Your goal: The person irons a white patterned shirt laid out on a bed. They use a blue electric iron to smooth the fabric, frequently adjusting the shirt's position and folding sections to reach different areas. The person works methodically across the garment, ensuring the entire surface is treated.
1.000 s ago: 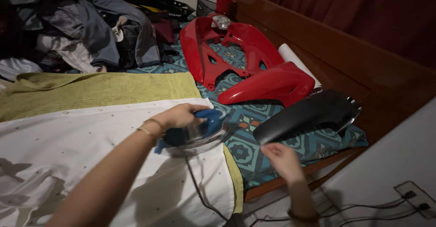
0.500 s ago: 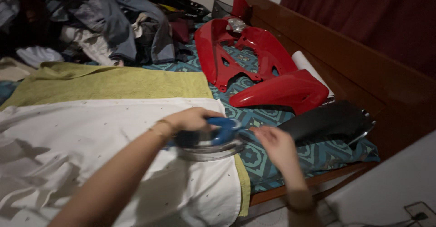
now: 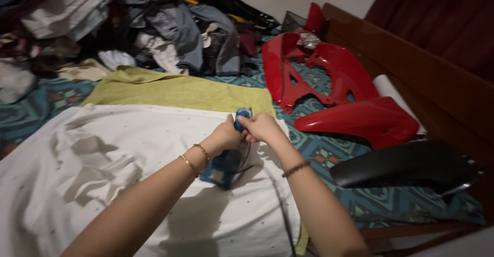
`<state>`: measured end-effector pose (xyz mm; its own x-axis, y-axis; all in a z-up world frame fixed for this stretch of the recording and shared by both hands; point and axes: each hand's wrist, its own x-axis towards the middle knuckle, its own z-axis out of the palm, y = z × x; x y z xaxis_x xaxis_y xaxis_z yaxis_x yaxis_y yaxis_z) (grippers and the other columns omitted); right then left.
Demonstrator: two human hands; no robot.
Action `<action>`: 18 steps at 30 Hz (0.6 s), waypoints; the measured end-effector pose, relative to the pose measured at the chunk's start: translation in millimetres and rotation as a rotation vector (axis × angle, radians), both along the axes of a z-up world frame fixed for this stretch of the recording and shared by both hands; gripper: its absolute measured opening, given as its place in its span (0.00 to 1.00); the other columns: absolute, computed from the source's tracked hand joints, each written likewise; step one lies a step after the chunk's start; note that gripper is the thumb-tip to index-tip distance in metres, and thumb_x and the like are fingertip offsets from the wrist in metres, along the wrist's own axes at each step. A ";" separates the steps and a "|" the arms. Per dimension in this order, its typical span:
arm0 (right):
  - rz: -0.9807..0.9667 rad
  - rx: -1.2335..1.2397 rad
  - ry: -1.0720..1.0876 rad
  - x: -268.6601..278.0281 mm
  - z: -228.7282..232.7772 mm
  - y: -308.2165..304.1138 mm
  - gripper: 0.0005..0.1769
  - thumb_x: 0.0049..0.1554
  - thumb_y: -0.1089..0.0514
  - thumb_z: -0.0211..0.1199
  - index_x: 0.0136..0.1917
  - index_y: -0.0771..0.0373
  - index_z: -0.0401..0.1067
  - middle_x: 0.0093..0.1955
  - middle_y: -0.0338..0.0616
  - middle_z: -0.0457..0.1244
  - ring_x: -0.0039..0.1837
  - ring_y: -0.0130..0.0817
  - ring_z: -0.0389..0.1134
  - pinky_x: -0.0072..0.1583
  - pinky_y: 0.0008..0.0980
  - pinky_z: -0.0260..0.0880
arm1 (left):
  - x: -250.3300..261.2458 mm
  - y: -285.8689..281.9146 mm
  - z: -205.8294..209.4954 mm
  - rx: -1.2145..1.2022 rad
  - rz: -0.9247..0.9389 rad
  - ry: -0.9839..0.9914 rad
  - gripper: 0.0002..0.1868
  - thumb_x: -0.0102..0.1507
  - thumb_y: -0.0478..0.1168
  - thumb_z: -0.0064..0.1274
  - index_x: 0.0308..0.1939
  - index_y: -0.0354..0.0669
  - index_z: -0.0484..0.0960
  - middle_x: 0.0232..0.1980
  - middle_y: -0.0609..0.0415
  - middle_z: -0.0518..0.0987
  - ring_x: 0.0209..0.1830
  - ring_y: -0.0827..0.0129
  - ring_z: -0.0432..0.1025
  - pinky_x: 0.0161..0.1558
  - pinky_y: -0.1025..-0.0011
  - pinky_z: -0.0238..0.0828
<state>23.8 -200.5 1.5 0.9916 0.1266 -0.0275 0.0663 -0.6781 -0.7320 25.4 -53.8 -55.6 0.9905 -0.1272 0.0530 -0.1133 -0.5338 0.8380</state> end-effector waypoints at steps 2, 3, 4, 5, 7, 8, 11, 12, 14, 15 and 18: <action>-0.013 -0.118 0.048 2.6 2.9 23.7 0.36 0.60 0.36 0.63 0.34 0.75 0.76 0.27 0.48 0.66 0.28 0.33 0.68 0.34 0.32 0.70 | -6.2 10.7 -2.7 -0.166 -0.001 0.052 0.39 0.59 0.44 0.61 0.69 0.34 0.60 0.50 0.38 0.82 0.52 0.51 0.79 0.49 0.62 0.76; -0.019 -0.153 0.036 0.6 3.8 29.1 0.34 0.59 0.37 0.64 0.34 0.74 0.77 0.26 0.49 0.66 0.27 0.34 0.68 0.34 0.32 0.69 | -10.8 17.8 -6.1 -0.198 -0.056 0.060 0.33 0.59 0.42 0.58 0.66 0.36 0.69 0.50 0.40 0.83 0.52 0.53 0.79 0.49 0.63 0.76; -0.021 -0.188 0.017 1.5 5.4 34.6 0.31 0.57 0.38 0.66 0.34 0.72 0.78 0.26 0.50 0.66 0.26 0.35 0.67 0.33 0.32 0.69 | -11.8 26.4 -7.5 -0.232 -0.108 0.060 0.28 0.59 0.40 0.56 0.63 0.39 0.77 0.49 0.43 0.85 0.51 0.54 0.79 0.49 0.64 0.75; -0.024 -0.224 -0.002 4.2 5.6 39.8 0.29 0.55 0.39 0.67 0.34 0.70 0.79 0.25 0.51 0.65 0.26 0.36 0.67 0.33 0.33 0.68 | -10.6 41.1 -7.9 -0.194 -0.138 0.028 0.26 0.59 0.40 0.56 0.62 0.39 0.80 0.49 0.43 0.86 0.52 0.56 0.81 0.51 0.66 0.75; -0.021 -0.229 0.022 13.1 1.9 43.5 0.27 0.52 0.41 0.71 0.35 0.72 0.79 0.26 0.52 0.67 0.26 0.36 0.69 0.33 0.34 0.69 | -11.3 85.2 -10.3 -0.122 -0.193 -0.033 0.23 0.59 0.40 0.56 0.58 0.39 0.86 0.50 0.44 0.89 0.52 0.58 0.83 0.55 0.68 0.75; -0.019 -0.231 0.035 19.7 -1.4 43.1 0.27 0.50 0.42 0.74 0.36 0.72 0.78 0.27 0.52 0.68 0.27 0.36 0.70 0.33 0.34 0.70 | -13.4 111.6 -11.4 0.033 -0.133 -0.109 0.22 0.59 0.42 0.56 0.56 0.43 0.86 0.51 0.44 0.87 0.52 0.58 0.82 0.57 0.67 0.74; 0.000 -0.221 0.053 38.3 -8.0 32.0 0.24 0.48 0.49 0.75 0.39 0.78 0.79 0.31 0.57 0.70 0.30 0.41 0.73 0.36 0.37 0.74 | -32.8 209.6 -10.3 0.413 0.100 -0.195 0.22 0.59 0.45 0.59 0.58 0.48 0.84 0.53 0.39 0.83 0.55 0.48 0.76 0.61 0.59 0.70; 0.001 -0.284 0.001 41.4 -7.5 26.8 0.24 0.48 0.50 0.75 0.42 0.77 0.78 0.34 0.56 0.70 0.32 0.42 0.73 0.37 0.37 0.75 | -43.9 240.6 -9.3 0.503 0.134 -0.334 0.25 0.58 0.47 0.61 0.58 0.45 0.83 0.54 0.40 0.82 0.56 0.47 0.76 0.60 0.57 0.71; 0.011 -0.335 -0.020 42.4 -3.5 16.2 0.24 0.46 0.52 0.74 0.48 0.74 0.79 0.39 0.56 0.71 0.37 0.43 0.75 0.40 0.38 0.77 | -70.6 290.4 -10.1 0.740 0.286 -0.145 0.30 0.58 0.55 0.61 0.62 0.49 0.79 0.58 0.40 0.78 0.57 0.46 0.74 0.59 0.54 0.71; 0.021 -0.323 0.013 41.0 0.1 9.1 0.24 0.46 0.54 0.73 0.52 0.72 0.80 0.42 0.56 0.73 0.39 0.43 0.75 0.42 0.38 0.77 | -83.9 307.6 -12.0 0.823 0.322 -0.079 0.31 0.58 0.57 0.60 0.62 0.50 0.79 0.59 0.43 0.79 0.61 0.48 0.72 0.61 0.53 0.70; 0.101 -0.237 0.056 34.2 11.4 -7.7 0.31 0.43 0.59 0.73 0.61 0.67 0.74 0.47 0.50 0.72 0.43 0.38 0.74 0.46 0.39 0.77 | -111.4 330.3 -17.2 0.862 0.411 0.046 0.41 0.57 0.62 0.61 0.69 0.47 0.72 0.58 0.40 0.79 0.63 0.48 0.72 0.61 0.52 0.71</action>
